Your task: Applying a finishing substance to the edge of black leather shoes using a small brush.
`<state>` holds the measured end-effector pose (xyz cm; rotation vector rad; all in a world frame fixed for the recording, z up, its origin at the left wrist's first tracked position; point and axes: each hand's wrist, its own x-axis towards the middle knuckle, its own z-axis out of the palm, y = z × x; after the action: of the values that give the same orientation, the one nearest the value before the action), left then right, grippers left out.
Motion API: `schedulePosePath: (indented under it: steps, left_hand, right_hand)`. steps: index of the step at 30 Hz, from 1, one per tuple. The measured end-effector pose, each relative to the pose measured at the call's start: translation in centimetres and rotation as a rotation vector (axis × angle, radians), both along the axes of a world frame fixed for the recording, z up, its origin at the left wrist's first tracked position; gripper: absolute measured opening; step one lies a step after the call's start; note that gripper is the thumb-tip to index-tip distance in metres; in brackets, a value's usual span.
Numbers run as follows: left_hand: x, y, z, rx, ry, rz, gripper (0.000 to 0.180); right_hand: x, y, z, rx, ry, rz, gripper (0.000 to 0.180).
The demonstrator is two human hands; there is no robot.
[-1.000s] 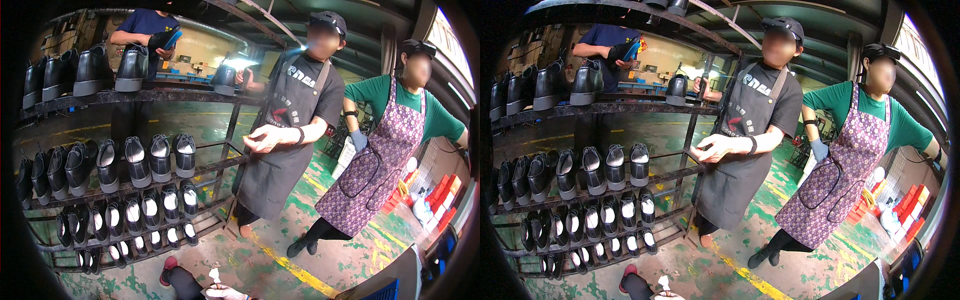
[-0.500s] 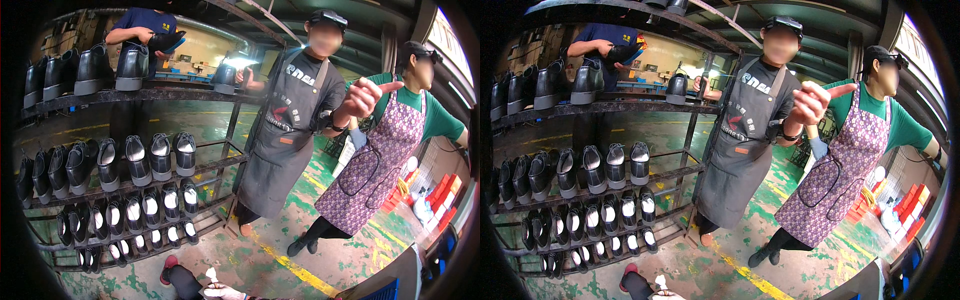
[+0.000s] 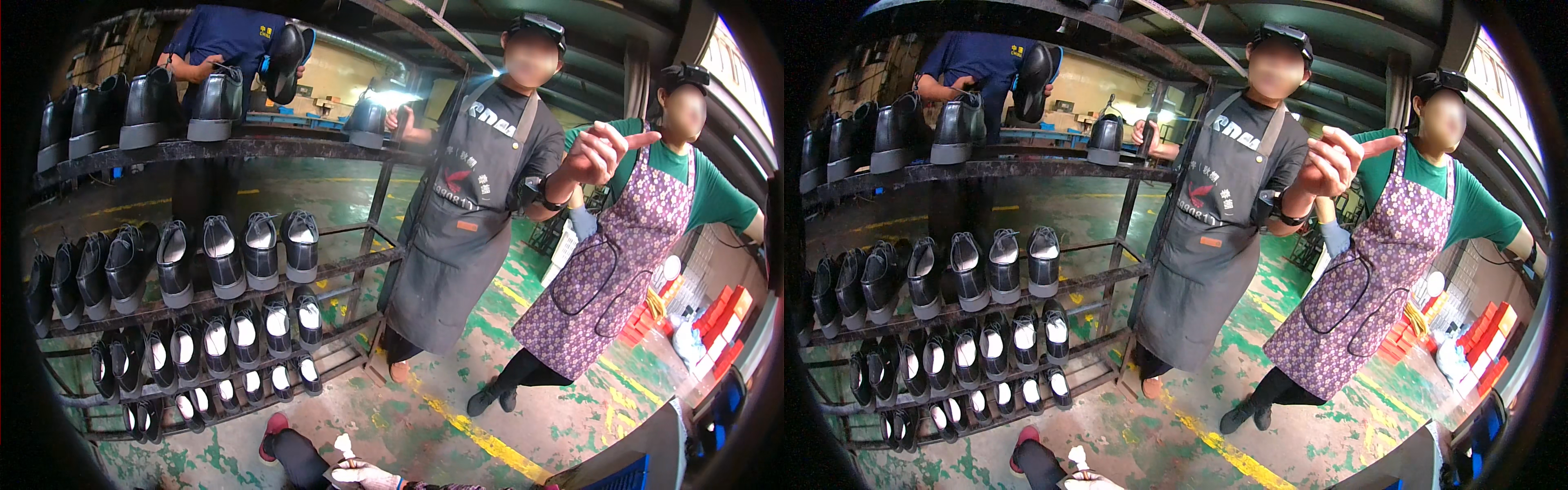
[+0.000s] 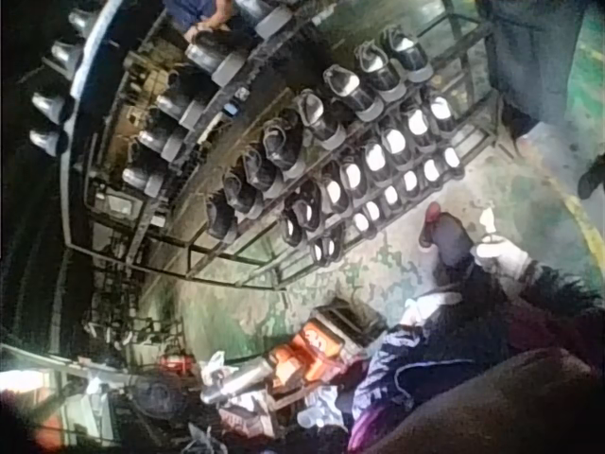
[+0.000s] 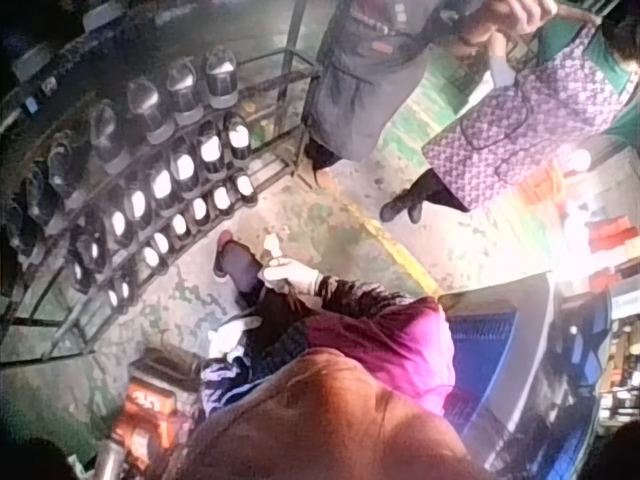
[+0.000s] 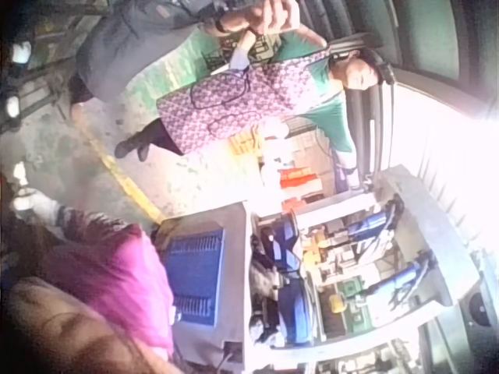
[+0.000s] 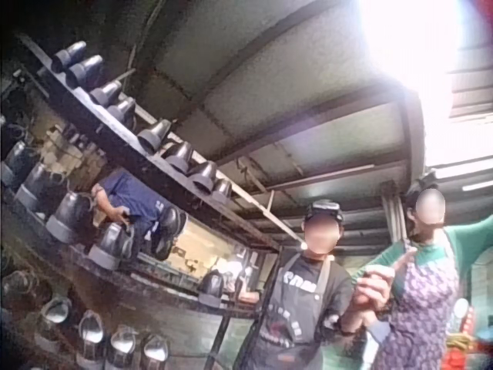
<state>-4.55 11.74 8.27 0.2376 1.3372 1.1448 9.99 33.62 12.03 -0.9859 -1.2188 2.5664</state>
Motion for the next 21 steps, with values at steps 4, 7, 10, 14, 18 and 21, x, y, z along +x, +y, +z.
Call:
schedulePosePath:
  steps: [4,7,10,14,18,21]
  left_hand:
    - [-0.1,0.1,-0.1,0.000,0.004,-0.012,0.068]
    - [-0.1,0.1,-0.2,0.001,0.005,-0.017,0.069]
    - [-0.1,0.1,-0.1,-0.002,0.004,-0.022,0.069]
    - [-0.1,0.2,-0.1,-0.003,0.008,-0.033,0.070]
    - [-0.1,0.3,-0.1,-0.001,0.013,-0.041,0.070]
    - [0.0,0.4,-0.3,0.002,0.014,-0.050,0.071]
  right_hand:
    - [0.0,-0.1,0.0,0.013,-0.032,-0.027,0.027]
    - [0.2,0.0,-0.2,-0.002,-0.002,-0.015,0.025]
    - [0.3,0.2,-0.9,0.014,-0.010,-0.024,0.024]
    - [0.3,0.2,-0.8,0.033,-0.012,-0.036,0.021]
    - [0.4,0.4,-0.6,0.038,0.021,-0.010,0.021]
    - [0.4,0.6,0.1,0.080,-0.047,0.057,0.022]
